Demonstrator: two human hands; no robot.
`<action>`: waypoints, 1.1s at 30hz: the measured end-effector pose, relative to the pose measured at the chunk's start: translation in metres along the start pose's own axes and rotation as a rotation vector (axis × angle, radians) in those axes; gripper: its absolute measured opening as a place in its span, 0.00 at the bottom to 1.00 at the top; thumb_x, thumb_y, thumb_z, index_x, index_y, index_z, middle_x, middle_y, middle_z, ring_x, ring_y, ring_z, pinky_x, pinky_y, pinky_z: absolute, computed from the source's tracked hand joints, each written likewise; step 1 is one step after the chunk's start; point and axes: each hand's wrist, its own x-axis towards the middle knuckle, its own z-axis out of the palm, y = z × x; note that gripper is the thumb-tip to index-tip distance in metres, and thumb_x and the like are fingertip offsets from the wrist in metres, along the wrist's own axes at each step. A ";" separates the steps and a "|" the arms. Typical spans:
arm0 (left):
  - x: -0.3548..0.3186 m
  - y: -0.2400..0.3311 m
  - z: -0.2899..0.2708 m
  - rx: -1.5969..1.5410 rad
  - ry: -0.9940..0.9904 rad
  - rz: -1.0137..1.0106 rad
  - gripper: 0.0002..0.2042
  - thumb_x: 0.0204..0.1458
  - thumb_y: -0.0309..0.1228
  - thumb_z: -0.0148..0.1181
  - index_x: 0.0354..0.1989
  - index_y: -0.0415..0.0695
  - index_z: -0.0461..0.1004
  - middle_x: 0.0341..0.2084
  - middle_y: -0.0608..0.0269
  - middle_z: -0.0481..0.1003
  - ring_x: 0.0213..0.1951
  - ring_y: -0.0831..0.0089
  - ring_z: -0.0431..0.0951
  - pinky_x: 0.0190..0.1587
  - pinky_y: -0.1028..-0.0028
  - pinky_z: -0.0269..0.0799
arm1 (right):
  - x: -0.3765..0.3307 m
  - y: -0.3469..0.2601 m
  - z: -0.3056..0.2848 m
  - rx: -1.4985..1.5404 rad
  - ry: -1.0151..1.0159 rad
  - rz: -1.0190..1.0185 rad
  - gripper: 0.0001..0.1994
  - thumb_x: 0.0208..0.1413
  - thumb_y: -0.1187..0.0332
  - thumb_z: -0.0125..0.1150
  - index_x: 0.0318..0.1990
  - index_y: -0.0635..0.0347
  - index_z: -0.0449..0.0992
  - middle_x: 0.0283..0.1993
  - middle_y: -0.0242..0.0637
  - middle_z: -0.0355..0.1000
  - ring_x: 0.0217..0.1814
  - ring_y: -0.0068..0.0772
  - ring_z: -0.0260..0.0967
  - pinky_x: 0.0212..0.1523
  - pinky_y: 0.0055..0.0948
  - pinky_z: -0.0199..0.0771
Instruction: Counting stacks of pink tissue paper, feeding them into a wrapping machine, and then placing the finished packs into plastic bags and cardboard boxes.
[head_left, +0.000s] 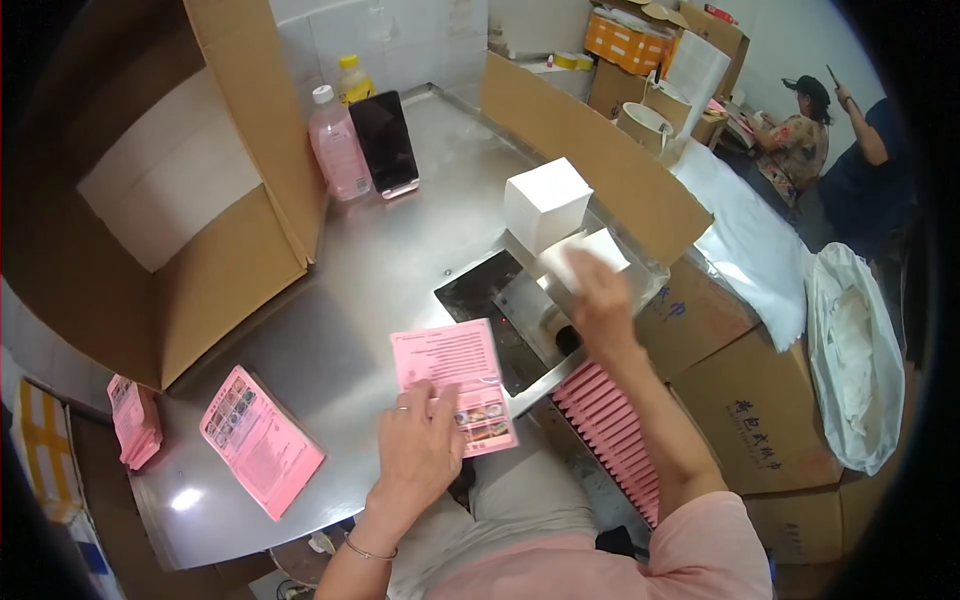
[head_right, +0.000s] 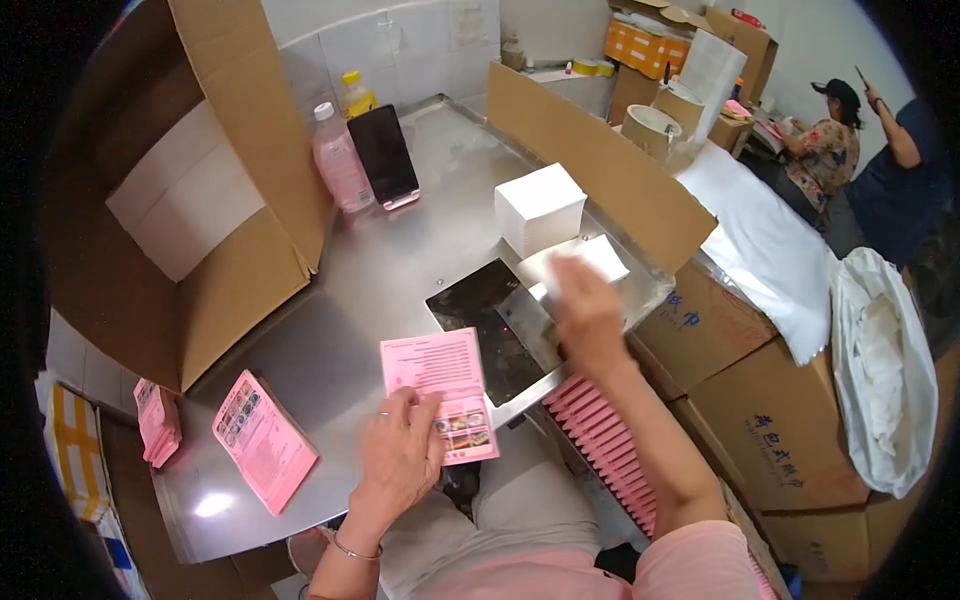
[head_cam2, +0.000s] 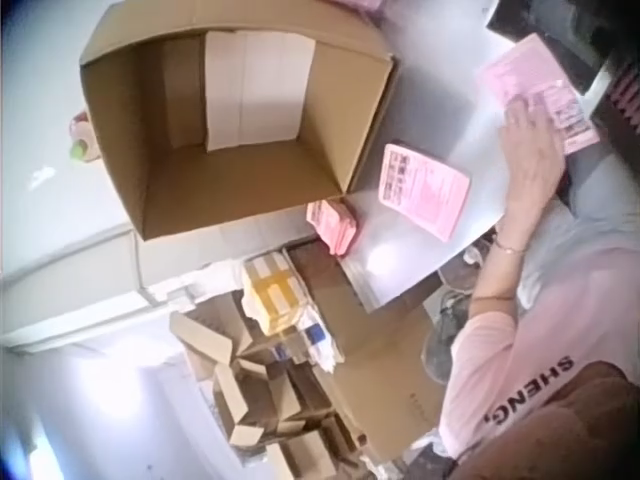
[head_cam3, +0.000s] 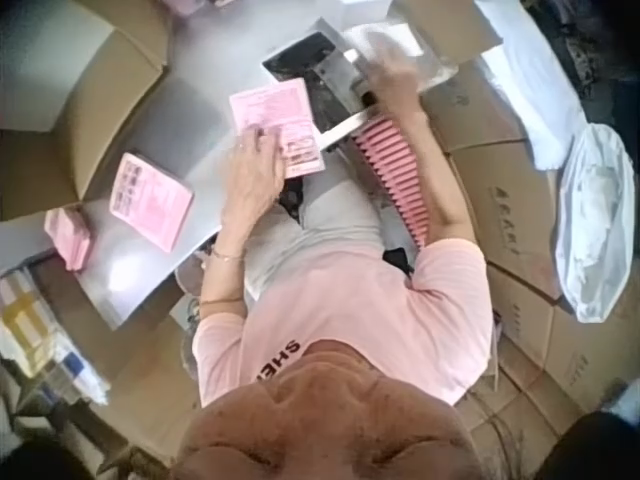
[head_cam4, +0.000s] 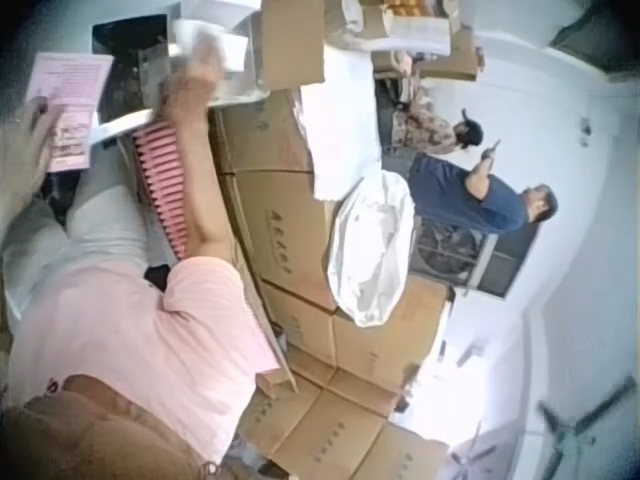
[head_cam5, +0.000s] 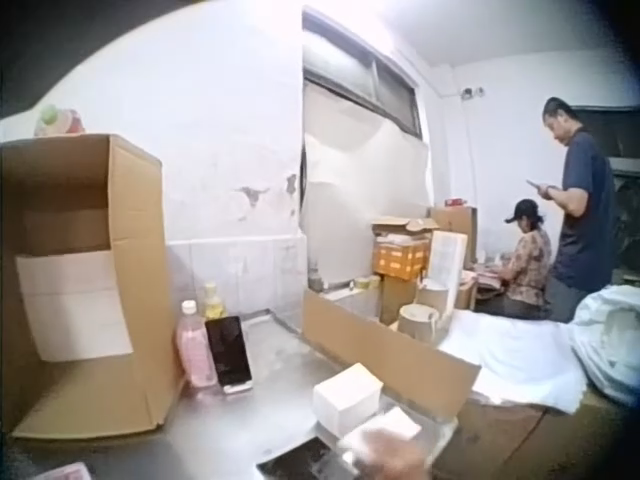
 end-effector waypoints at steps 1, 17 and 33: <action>-0.001 0.000 -0.003 -0.073 -0.012 -0.004 0.22 0.45 0.32 0.62 0.51 0.42 0.72 0.43 0.50 0.70 0.41 0.53 0.72 0.41 0.56 0.68 | -0.009 -0.031 0.003 0.149 -0.068 -0.139 0.24 0.43 0.77 0.60 0.53 0.61 0.72 0.49 0.48 0.69 0.56 0.52 0.66 0.57 0.46 0.68; -0.030 -0.004 -0.041 -0.180 0.044 -0.012 0.16 0.44 0.23 0.62 0.44 0.44 0.76 0.32 0.58 0.70 0.36 0.59 0.69 0.40 0.63 0.65 | 0.005 -0.056 0.046 -0.043 -0.890 0.111 0.09 0.47 0.74 0.58 0.38 0.61 0.75 0.37 0.47 0.77 0.39 0.44 0.77 0.45 0.41 0.73; -0.083 -0.119 -0.091 0.201 0.176 -0.478 0.09 0.58 0.23 0.50 0.46 0.39 0.70 0.39 0.50 0.72 0.44 0.52 0.72 0.51 0.59 0.67 | 0.010 0.017 0.000 -0.242 -0.047 0.127 0.07 0.54 0.71 0.60 0.38 0.61 0.79 0.35 0.42 0.68 0.41 0.43 0.67 0.41 0.40 0.66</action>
